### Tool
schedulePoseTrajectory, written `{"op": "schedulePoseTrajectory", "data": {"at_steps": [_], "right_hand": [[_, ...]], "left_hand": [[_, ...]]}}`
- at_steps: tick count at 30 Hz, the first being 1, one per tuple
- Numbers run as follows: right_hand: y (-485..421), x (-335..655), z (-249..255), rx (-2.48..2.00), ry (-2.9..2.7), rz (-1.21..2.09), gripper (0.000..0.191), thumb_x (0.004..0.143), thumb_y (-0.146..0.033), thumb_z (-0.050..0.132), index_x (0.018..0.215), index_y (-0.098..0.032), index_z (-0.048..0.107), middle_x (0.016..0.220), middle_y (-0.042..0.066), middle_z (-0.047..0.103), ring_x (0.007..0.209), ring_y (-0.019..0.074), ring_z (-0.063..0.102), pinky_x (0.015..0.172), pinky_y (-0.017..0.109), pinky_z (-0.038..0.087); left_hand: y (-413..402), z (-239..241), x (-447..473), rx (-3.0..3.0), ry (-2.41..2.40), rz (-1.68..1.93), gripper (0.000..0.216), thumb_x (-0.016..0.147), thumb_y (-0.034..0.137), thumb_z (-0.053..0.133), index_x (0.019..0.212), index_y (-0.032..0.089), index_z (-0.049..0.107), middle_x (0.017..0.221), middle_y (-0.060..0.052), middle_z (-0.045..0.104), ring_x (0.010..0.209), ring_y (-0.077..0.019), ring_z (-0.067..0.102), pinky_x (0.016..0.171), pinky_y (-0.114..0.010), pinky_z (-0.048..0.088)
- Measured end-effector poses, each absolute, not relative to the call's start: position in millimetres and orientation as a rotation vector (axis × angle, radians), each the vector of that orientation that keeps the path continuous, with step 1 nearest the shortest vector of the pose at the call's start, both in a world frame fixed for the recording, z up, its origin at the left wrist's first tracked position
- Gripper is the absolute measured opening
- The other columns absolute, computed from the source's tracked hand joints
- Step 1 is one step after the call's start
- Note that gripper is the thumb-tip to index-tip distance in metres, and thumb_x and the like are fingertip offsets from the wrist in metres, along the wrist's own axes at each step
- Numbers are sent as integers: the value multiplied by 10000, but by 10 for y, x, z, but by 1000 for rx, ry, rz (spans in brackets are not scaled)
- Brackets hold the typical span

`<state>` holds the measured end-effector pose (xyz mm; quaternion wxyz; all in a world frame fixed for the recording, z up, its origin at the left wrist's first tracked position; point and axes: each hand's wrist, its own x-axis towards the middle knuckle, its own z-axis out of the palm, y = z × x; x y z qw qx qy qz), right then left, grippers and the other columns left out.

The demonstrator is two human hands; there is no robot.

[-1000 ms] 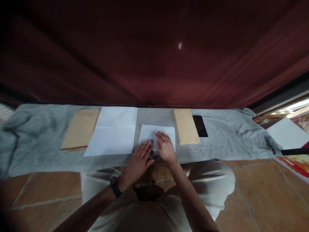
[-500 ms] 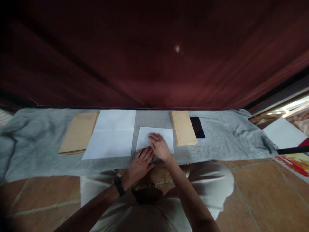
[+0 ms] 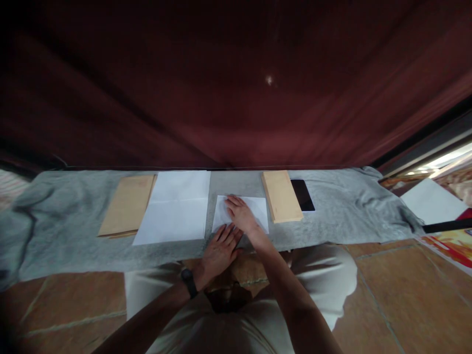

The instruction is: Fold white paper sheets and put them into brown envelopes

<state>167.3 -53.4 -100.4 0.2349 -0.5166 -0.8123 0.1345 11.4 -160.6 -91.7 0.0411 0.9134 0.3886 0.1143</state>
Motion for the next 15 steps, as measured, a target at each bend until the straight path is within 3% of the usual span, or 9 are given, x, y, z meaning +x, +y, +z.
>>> {"op": "schedulePoseTrajectory", "data": {"at_steps": [8,15], "right_hand": [[-1172,2141,-1048,-1545,-2222,240,448,1020,-209,418,1444,-179,561,1542,107,509,1474,246,410,1228,484,356],[-1332,2131,-1067,-1587,-2247,134,455,1031,-262,439,1477,-221,522,1566,87,480,1483,277,397,1234,527,324]], "left_hand": [[-1630,-874,122,2812,1210,397,557,1038,497,408,1502,197,474,1593,-46,453,1496,-259,369,1230,-467,293],[-1434,-808,219,2697,1301,445,444,1059,301,362,1452,156,510,1474,-92,589,1362,-226,540,1146,-411,400]]}}
